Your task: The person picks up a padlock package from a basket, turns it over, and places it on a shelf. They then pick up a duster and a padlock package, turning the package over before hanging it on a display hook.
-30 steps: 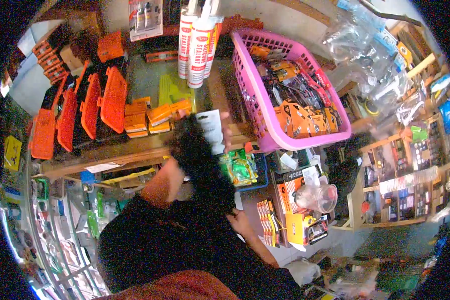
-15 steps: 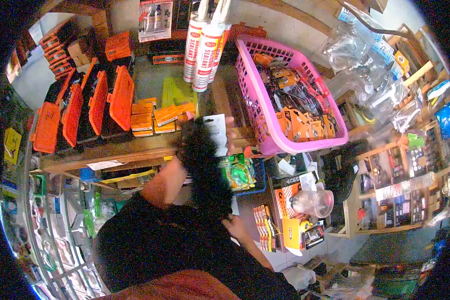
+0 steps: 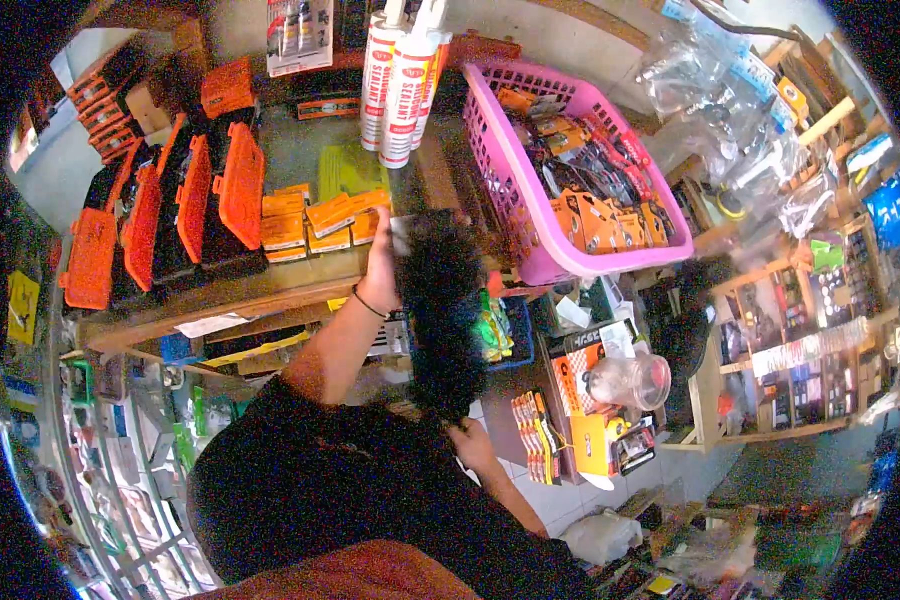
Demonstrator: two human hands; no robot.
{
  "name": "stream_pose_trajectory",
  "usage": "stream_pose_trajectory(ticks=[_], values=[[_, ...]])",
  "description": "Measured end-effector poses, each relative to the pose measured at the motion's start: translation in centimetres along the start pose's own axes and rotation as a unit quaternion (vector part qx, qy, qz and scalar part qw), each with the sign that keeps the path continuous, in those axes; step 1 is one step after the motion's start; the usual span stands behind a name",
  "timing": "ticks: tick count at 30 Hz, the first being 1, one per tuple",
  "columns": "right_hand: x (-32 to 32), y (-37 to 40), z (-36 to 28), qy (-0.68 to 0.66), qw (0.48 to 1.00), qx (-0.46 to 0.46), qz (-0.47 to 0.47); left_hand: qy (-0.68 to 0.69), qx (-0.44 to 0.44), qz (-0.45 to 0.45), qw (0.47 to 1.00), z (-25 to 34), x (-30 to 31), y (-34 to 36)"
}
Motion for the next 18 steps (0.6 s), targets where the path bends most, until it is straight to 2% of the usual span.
stream_pose_trajectory(ticks=[1, 2, 4, 5, 6, 7, 8, 9, 10, 12, 14, 16, 17, 18], values=[[-0.4, 0.4, -0.9, 0.069, 0.991, 0.114, 0.0, -0.044, 0.051, -0.133, 0.989, 0.2, 0.9, -0.6], [-0.2, 0.3, -1.3, 0.072, 0.99, 0.118, 0.002, -0.088, 0.097, -0.265, 0.955, 0.4, 0.6, -0.4], [0.7, -0.1, -1.3, -0.064, 0.998, -0.013, 0.018, -0.09, 0.103, -0.237, 0.962, 0.5, 1.3, -0.2], [1.4, -0.6, -0.4, -0.13, 0.99, -0.018, 0.048, -0.068, 0.054, -0.098, 0.991, 0.2, 0.1, 0.0], [2.0, -0.7, -1.8, -0.119, 0.987, -0.016, 0.111, -0.043, 0.005, 0.043, 0.998, 0.1, -0.4, 0.2], [2.8, -0.5, -3.3, -0.14, 0.984, -0.045, 0.096, 0.029, 0.123, -0.186, 0.974, 0.9, 4.1, -1.1], [3.5, -0.4, -5.2, -0.16, 0.981, -0.072, 0.083, -0.097, 0.102, -0.037, 0.989, 0.6, 1.2, 0.7], [3.9, -0.9, -5.6, -0.215, 0.975, -0.024, 0.045, -0.098, 0.108, -0.024, 0.989, 0.5, 1.0, 0.9], [5.2, -1.8, -2.7, -0.181, 0.982, -0.004, 0.052, -0.099, 0.112, -0.011, 0.989, 0.5, 0.9, 1.1], [5.7, -1.6, -8.5, -0.317, 0.948, -0.008, 0.021, -0.129, 0.135, 0.004, 0.982, 0.0, 1.3, 2.5], [6.5, -2.7, -9.8, -0.355, 0.934, 0.027, 0.01, -0.115, 0.128, 0.024, 0.985, -0.9, 1.9, 4.7], [6.8, -4.0, -11.7, -0.376, 0.926, 0.026, 0.033, -0.112, 0.129, -0.006, 0.985, -1.9, 3.0, 7.5], [7.5, -5.4, -11.2, -0.381, 0.924, 0.017, -0.023, -0.116, 0.125, 0.042, 0.984, -2.2, 4.0, 9.2], [7.3, -6.1, -12.3, -0.38, 0.924, 0.021, -0.029, -0.12, 0.12, 0.09, 0.981, -2.4, 5.2, 10.9]])
Point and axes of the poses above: each hand's wrist, its own y-axis away from the middle knuckle, its own x-axis out of the back of the hand, z = x × y, the point moved 2 cm from there along -y, towards the middle knuckle, and after that the axes turned 12 degrees about x, right-handed, at the moved point
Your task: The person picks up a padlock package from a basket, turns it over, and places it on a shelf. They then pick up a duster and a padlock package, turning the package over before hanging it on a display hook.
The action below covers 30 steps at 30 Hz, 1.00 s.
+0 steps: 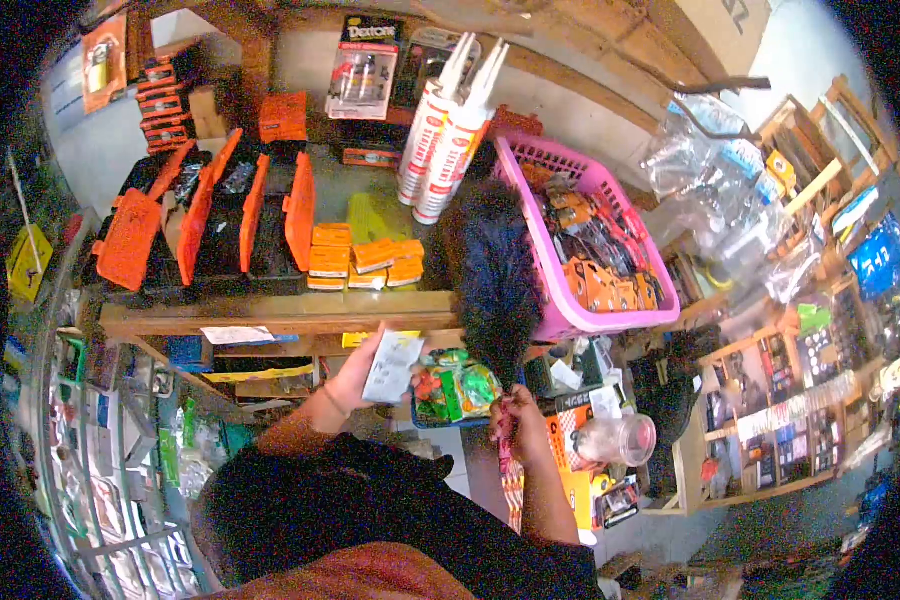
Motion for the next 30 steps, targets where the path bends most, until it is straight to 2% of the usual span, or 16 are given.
stream_pose_trajectory(ticks=[2, 7, 10, 12, 13, 14, 15, 16, 18, 22, 23, 24, 25, 27, 28, 30], values=[[-2.6, -1.4, -1.8, 0.04, 0.996, 0.075, -0.027, -0.026, -0.011, 0.036, 0.999, -1.9, 3.5, 2.1], [-4.4, -5.5, -3.5, 0.172, 0.976, 0.103, -0.083, -0.019, -0.027, 0.125, 0.992, -5.2, 9.8, 6.9], [-4.8, -8.5, -3.6, 0.235, 0.962, 0.132, -0.049, -0.084, -0.089, 0.196, 0.973, -4.9, 8.1, 8.6], [-5.7, -9.8, -4.4, 0.265, 0.955, 0.12, -0.064, -0.056, -0.119, 0.18, 0.975, -4.8, 8.0, 9.0], [-6.3, -9.8, -5.0, 0.332, 0.937, 0.086, -0.058, -0.06, -0.152, 0.161, 0.973, -4.8, 8.2, 8.8], [-6.6, -9.9, -5.5, 0.399, 0.914, 0.055, -0.049, -0.066, -0.185, 0.141, 0.97, -4.8, 8.3, 8.8], [-6.0, -10.8, -5.6, 0.509, 0.856, 0.073, -0.057, -0.06, -0.201, 0.142, 0.968, -4.7, 8.0, 9.0], [-4.7, -11.6, -5.4, 0.515, 0.851, 0.078, -0.07, -0.083, -0.223, 0.15, 0.96, -4.6, 7.7, 9.4], [-3.7, -12.5, -5.6, 0.73, 0.635, 0.222, -0.12, -0.13, -0.262, 0.168, 0.941, -4.3, 6.7, 10.2], [-6.7, -10.7, -7.2, 0.764, 0.596, 0.222, -0.109, -0.216, -0.308, 0.254, 0.891, -4.0, 4.9, 12.9], [-7.9, -10.1, -7.8, 0.788, 0.57, 0.213, -0.093, -0.282, -0.322, 0.299, 0.853, -3.6, 4.4, 14.1], [-8.9, -9.4, -8.2, 0.811, 0.544, 0.203, -0.077, -0.282, -0.326, 0.301, 0.851, -3.5, 3.6, 14.7], [-9.7, -8.5, -8.5, 0.825, 0.508, 0.244, -0.05, -0.251, -0.348, 0.316, 0.846, -3.3, 2.9, 15.4], [-13.0, -6.3, -9.9, 0.829, 0.497, 0.253, -0.04, -0.238, -0.391, 0.319, 0.83, -2.4, 2.2, 16.6], [-14.1, -5.7, -10.6, 0.834, 0.487, 0.259, -0.029, -0.248, -0.422, 0.318, 0.812, -1.9, 2.0, 17.2], [-15.7, -4.9, -11.5, 0.818, 0.472, 0.323, -0.052, -0.276, -0.456, 0.38, 0.756, -0.5, 0.7, 18.5]])
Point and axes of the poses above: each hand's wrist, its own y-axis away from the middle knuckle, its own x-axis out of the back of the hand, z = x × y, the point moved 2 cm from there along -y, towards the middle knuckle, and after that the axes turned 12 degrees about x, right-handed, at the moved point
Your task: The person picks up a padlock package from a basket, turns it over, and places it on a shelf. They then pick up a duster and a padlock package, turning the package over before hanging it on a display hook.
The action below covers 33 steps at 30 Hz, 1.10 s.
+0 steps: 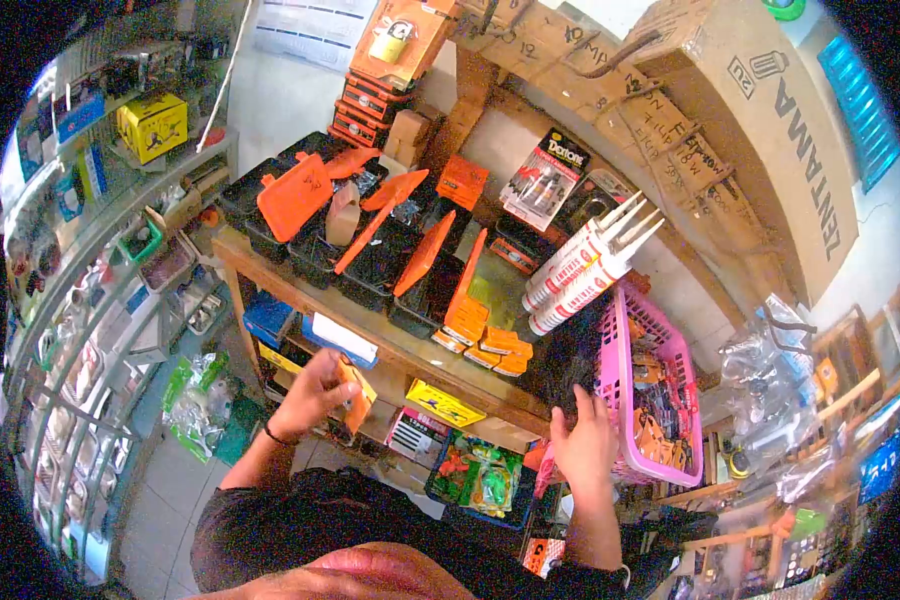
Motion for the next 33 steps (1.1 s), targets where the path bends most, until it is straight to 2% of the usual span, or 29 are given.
stream_pose_trajectory(ticks=[2, 4, 6, 8, 10, 11, 12, 13, 14, 16, 17, 20, 21, 23, 24, 26, 27, 30, 31, 33], values=[[3.3, -0.9, -3.5, -0.086, 0.984, 0.135, 0.072, -0.057, -0.083, 0.061, 0.993, 2.8, 0.2, -0.6], [6.0, -1.6, -7.0, -0.081, 0.941, 0.285, 0.162, -0.119, -0.145, 0.097, 0.977, 7.5, -0.1, -0.5], [8.4, -2.7, -10.9, -0.083, 0.887, 0.404, 0.207, -0.075, -0.221, 0.105, 0.967, 11.1, -0.8, -1.1], [10.0, -3.8, -14.2, -0.074, 0.842, 0.481, 0.231, -0.044, -0.282, 0.081, 0.955, 14.4, -1.7, -1.8], [11.2, -5.3, -16.9, -0.047, 0.77, 0.563, 0.294, -0.141, -0.416, 0.131, 0.889, 17.2, -2.0, -2.7], [11.4, -6.0, -17.7, -0.02, 0.75, 0.581, 0.315, -0.136, -0.424, 0.135, 0.885, 18.3, -2.3, -2.4], [12.2, -6.9, -18.5, -0.002, 0.734, 0.592, 0.332, -0.083, -0.384, 0.106, 0.914, 19.6, -2.5, -2.1], [12.8, -7.5, -19.2, 0.018, 0.741, 0.572, 0.352, -0.029, -0.344, 0.073, 0.936, 20.6, -2.6, -2.2], [13.4, -8.0, -19.8, 0.038, 0.747, 0.549, 0.372, -0.036, -0.447, 0.112, 0.887, 21.9, -2.6, -2.6], [14.7, -9.0, -20.5, 0.104, 0.737, 0.528, 0.41, -0.042, -0.499, 0.096, 0.86, 23.9, -2.2, -2.7], [15.3, -9.5, -20.8, 0.136, 0.73, 0.517, 0.426, 0.031, -0.506, 0.068, 0.859, 24.9, -2.4, -2.8], [17.4, -10.9, -21.7, 0.182, 0.715, 0.502, 0.452, -0.035, -0.528, 0.161, 0.833, 27.8, -1.4, -2.6], [18.3, -11.3, -22.1, 0.171, 0.71, 0.51, 0.455, -0.035, -0.526, 0.163, 0.834, 28.9, -1.1, -2.9], [19.8, -11.6, -22.9, 0.166, 0.713, 0.508, 0.454, -0.053, -0.567, 0.187, 0.8, 30.9, -0.7, -3.0], [20.3, -12.7, -23.0, 0.161, 0.714, 0.508, 0.453, -0.056, -0.564, 0.189, 0.802, 31.9, -1.1, -1.7], [21.1, -14.4, -23.3, 0.266, 0.645, 0.476, 0.535, -0.071, -0.473, 0.228, 0.848, 34.0, -1.9, 0.8], [21.7, -11.6, -25.3, 0.24, 0.713, 0.474, 0.458, -0.088, -0.568, 0.233, 0.785, 34.1, -1.6, 0.1], [22.1, -13.6, -24.8, 0.218, 0.702, 0.461, 0.496, -0.111, -0.57, 0.25, 0.774, 35.5, -1.5, -1.1], [22.1, -13.7, -24.6, 0.219, 0.704, 0.461, 0.494, -0.106, -0.526, 0.258, 0.803, 35.7, -1.5, -1.3], [22.4, -13.3, -25.0, 0.242, 0.771, 0.416, 0.417, -0.117, -0.54, 0.263, 0.791, 35.6, -1.5, -1.7]])
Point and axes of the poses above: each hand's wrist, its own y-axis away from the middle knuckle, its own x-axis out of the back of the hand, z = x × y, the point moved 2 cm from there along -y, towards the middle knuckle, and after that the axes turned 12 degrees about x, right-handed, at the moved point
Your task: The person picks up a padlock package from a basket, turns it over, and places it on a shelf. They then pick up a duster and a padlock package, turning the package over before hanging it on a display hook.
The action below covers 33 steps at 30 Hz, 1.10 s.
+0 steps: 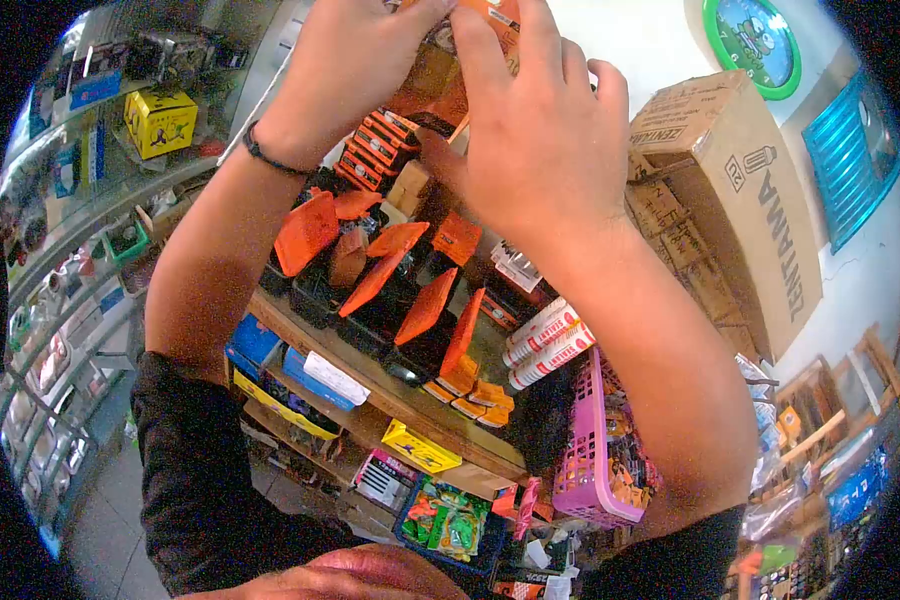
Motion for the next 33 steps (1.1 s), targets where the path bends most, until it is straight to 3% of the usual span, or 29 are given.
stream_pose_trajectory(ticks=[3, 6, 13, 15, 19, 21, 27, 31, 33], values=[[-0.9, 0.0, 0.2, -0.002, 0.999, 0.017, 0.044, -0.009, -0.012, -0.002, 1.0, -1.1, -0.4, -0.7], [-0.6, -0.4, 0.4, 0.008, 1.0, 0.002, 0.009, -0.027, -0.019, 0.001, 0.999, -1.5, -0.6, -1.4], [-0.6, -0.8, 0.5, 0.002, 0.999, 0.011, 0.031, -0.068, 0.0, -0.004, 0.998, -1.3, -0.5, -1.7], [-0.2, -1.1, 0.4, 0.025, 0.999, -0.024, -0.037, -0.077, 0.0, -0.018, 0.997, -1.4, -0.4, -2.1], [0.6, -1.6, 1.0, -0.055, 0.998, 0.013, -0.021, -0.068, 0.011, -0.06, 0.996, -1.2, 0.0, -2.6], [2.0, -2.1, 0.9, -0.152, 0.977, -0.034, -0.147, -0.083, 0.043, -0.074, 0.993, -0.2, 0.4, -2.2], [-1.0, -0.9, 0.5, -0.071, 0.997, 0.001, -0.023, -0.147, 0.13, -0.137, 0.971, -0.5, 1.2, -1.6], [-2.3, -0.8, -0.8, -0.064, 0.997, 0.003, -0.043, -0.12, 0.138, -0.153, 0.971, -3.3, 1.1, -1.0], [-3.1, -0.9, -1.3, 0.002, 0.998, 0.005, -0.066, -0.143, 0.141, -0.155, 0.967, -4.8, 0.7, -1.0]])
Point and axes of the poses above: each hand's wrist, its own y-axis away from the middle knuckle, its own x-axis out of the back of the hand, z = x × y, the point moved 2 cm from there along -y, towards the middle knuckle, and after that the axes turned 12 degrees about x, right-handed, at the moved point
